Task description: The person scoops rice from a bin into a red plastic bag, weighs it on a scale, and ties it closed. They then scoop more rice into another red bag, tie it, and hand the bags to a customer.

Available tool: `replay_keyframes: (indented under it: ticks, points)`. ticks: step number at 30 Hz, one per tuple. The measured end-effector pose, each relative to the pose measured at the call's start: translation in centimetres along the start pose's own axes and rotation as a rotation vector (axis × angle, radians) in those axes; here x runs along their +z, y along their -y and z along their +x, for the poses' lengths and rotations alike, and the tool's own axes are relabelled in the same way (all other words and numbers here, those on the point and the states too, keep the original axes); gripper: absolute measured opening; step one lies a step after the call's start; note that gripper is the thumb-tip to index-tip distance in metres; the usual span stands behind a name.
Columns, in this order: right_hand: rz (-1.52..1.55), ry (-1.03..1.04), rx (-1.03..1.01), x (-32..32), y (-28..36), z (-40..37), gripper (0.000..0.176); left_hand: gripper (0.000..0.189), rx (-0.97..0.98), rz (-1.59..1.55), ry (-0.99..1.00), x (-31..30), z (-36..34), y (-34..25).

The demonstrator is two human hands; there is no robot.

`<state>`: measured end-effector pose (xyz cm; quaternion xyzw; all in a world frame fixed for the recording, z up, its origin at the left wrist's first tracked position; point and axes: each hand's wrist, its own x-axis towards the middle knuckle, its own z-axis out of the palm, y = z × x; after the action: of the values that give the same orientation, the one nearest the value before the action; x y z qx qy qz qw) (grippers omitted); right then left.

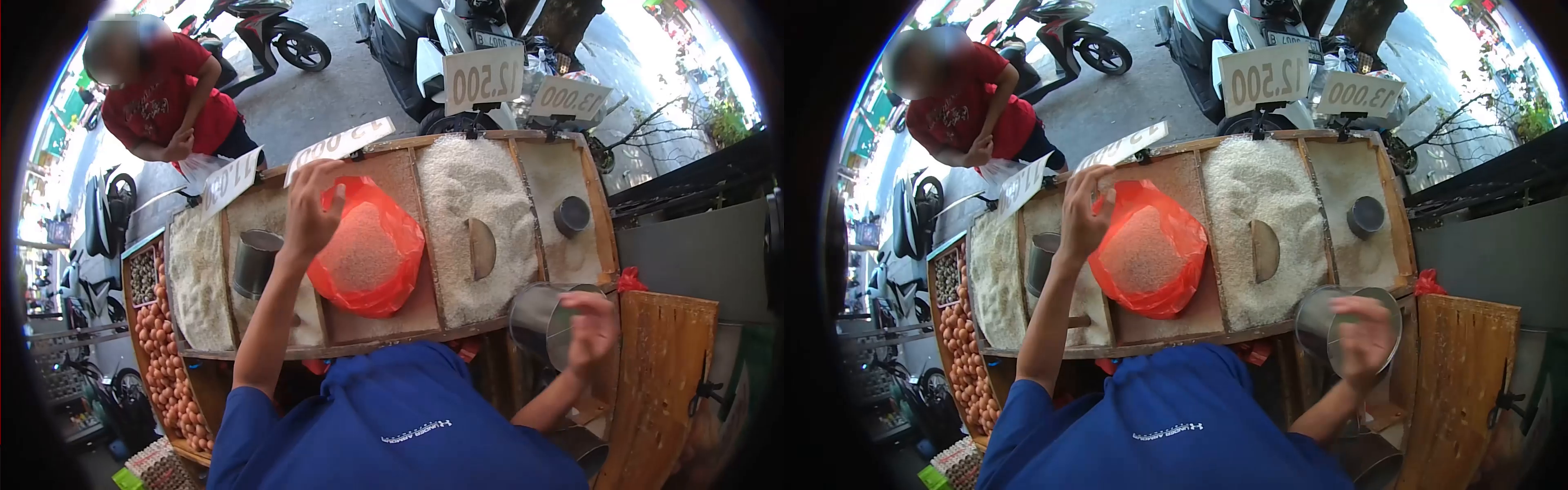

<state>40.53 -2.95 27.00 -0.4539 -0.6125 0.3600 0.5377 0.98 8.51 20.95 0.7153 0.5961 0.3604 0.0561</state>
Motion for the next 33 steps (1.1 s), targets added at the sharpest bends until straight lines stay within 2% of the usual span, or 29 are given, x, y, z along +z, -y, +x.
replay_keyframes:
  ticks: [1, 2, 3, 4, 5, 6, 8, 9, 11, 12, 14, 15, 17, 18, 19, 20, 21, 22, 24, 25, 27, 28, 30, 31, 32, 33]
  points:
    - [-0.042, 0.190, 0.128, 3.3, -1.1, 0.3, 0.016, 0.042, -0.066, 0.069, 0.027, 0.2, -0.4, 2.2]
    - [-0.096, 0.375, 0.339, 7.3, -2.3, 0.7, 0.019, 0.052, -0.134, 0.137, 0.046, 1.0, -1.0, 4.1]
    - [-0.134, 0.486, 0.504, 11.2, -5.4, 0.0, 0.034, 0.060, -0.158, 0.177, 0.101, 2.0, -1.6, 5.5]
    - [-0.380, 0.693, 0.636, 14.6, -9.9, -1.7, 0.040, 0.068, -0.184, 0.216, 0.152, 2.9, -2.0, 6.8]
    - [-0.454, 0.761, 0.783, 17.5, -11.8, -2.8, 0.044, 0.072, -0.183, 0.229, 0.186, 3.6, -2.4, 7.8]
    - [-0.537, 0.828, 0.926, 20.0, -13.3, -3.7, 0.048, 0.071, -0.257, 0.235, 0.301, 3.7, -2.2, 8.2]
    - [-0.379, 0.858, 1.082, 23.0, -17.7, -5.7, 0.048, 0.069, -0.298, 0.147, 0.201, 5.1, -2.6, 9.8]
    - [-0.396, 0.868, 1.053, 23.4, -19.6, -6.4, 0.048, 0.069, -0.305, 0.150, 0.169, 4.8, -2.1, 9.5]
    - [-0.269, 0.408, 0.658, 23.6, -21.9, -7.7, 0.040, 0.058, -0.338, 0.317, 0.062, 4.3, -2.0, 8.1]
    - [-0.273, 0.416, 0.635, 23.3, -20.9, -6.9, 0.040, 0.058, -0.341, 0.319, 0.038, 3.7, -1.7, 7.4]
    - [0.412, 0.007, 0.717, 22.2, -18.1, -5.2, 0.025, 0.051, -0.226, 0.293, 0.051, 2.8, -1.7, 5.7]
    - [0.408, 0.016, 0.699, 21.9, -16.0, -4.1, 0.025, 0.051, -0.282, 0.261, 0.175, 2.7, -2.0, 5.0]
    - [0.844, -0.114, 0.692, 21.4, -12.3, -2.1, 0.023, 0.051, -0.391, 0.279, 0.363, 3.1, -3.7, 3.7]
    - [0.841, -0.099, 0.671, 20.9, -12.1, -1.5, 0.023, 0.052, -0.450, 0.331, 0.420, 3.8, -4.7, 3.5]
    - [1.091, -0.080, 0.786, 20.1, -12.0, -1.4, 0.023, 0.052, -0.451, 0.327, 0.394, 4.6, -5.7, 3.6]
    - [1.341, -0.054, 0.908, 19.4, -12.1, -1.6, 0.024, 0.054, -0.366, 0.419, 0.197, 5.4, -6.7, 3.8]
    - [1.441, 0.130, 0.905, 19.0, -12.4, -1.7, 0.027, 0.056, -0.284, 0.510, 0.001, 5.5, -6.8, 3.8]
    - [1.436, 0.151, 0.898, 18.9, -13.1, -2.0, 0.027, 0.056, -0.289, 0.512, -0.019, 5.5, -6.3, 4.2]
    - [1.192, 0.358, 1.033, 19.1, -13.8, -2.5, 0.024, 0.060, -0.372, 0.467, -0.029, 5.0, -4.8, 4.7]
    - [1.182, 0.373, 1.022, 19.3, -13.6, -2.7, 0.024, 0.060, -0.376, 0.464, -0.049, 4.9, -4.3, 5.4]
    - [0.764, 0.382, 0.870, 20.5, -11.1, -2.9, 0.023, 0.039, -0.328, 0.416, 0.040, 5.2, -3.2, 8.2]
    - [0.753, 0.405, 0.852, 20.8, -10.0, -2.5, 0.023, 0.039, -0.336, 0.416, 0.011, 5.6, -2.4, 9.4]
    - [0.775, 0.265, 0.632, 21.1, -8.5, -1.7, 0.023, 0.021, -0.413, -0.828, 0.236, 5.0, -0.7, 9.8]
    - [0.817, 0.171, 0.574, 21.5, -8.6, -1.0, 0.021, 0.025, -0.359, -0.874, 0.156, 4.2, -0.4, 8.4]
    - [0.812, 0.193, 0.566, 21.6, -9.0, 0.0, 0.021, 0.025, -0.358, -0.873, 0.132, 3.1, 0.0, 6.7]
    - [0.884, 0.149, 0.574, 21.4, -9.2, 1.0, 0.020, 0.026, -0.427, -0.955, 0.280, 2.6, -0.2, 5.4]
